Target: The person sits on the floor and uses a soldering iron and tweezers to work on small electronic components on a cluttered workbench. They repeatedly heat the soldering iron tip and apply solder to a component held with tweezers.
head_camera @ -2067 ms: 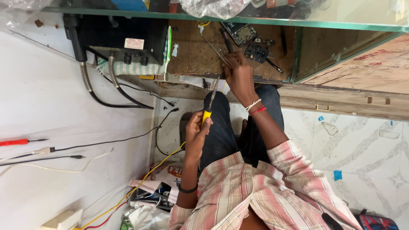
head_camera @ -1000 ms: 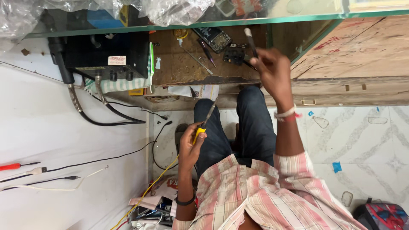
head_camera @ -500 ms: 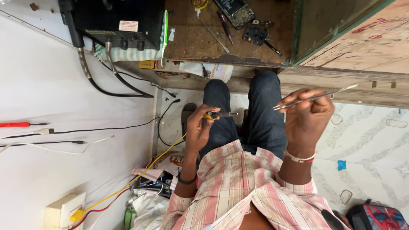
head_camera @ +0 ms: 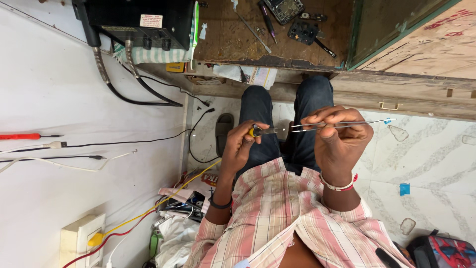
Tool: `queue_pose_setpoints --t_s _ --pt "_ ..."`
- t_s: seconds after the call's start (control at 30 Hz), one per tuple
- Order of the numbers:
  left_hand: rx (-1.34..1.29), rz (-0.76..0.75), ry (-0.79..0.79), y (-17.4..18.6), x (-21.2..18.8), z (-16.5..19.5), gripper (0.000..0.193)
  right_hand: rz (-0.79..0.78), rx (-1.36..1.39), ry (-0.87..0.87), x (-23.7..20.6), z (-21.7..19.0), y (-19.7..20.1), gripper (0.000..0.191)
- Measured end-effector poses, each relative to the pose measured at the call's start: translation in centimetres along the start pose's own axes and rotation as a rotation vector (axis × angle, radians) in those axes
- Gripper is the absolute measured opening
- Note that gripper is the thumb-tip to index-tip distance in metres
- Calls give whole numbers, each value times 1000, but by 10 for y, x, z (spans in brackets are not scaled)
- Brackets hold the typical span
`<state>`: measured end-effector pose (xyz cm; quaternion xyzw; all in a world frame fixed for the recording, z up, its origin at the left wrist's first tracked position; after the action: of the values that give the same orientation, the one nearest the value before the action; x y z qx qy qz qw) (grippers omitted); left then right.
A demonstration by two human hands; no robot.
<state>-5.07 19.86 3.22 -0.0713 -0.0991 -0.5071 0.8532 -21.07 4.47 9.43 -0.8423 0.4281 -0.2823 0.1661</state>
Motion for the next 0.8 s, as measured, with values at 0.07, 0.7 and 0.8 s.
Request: queue_pose_setpoints --t_s 0.07,0.7,0.8 --pt "16 -15 -18 -1 0 1 53 -5 -6 4 -1 0 -1 28" --pt "3 -18 40 -6 -4 6 60 1 8 -29 -2 0 3 26" --pt "19 -24 25 -6 -3 5 60 -3 20 -29 -2 1 3 25"
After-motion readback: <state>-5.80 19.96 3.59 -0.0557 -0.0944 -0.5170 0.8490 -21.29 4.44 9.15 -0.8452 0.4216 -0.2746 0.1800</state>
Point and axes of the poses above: each hand's wrist, its own x-axis towards the middle knuckle, its own y-axis out of the back of the hand, z = x × y, the point moved 1 cm from there along x, towards the middle knuckle, and after that the axes turned 3 degrees about -x, right-handed, at the moved point
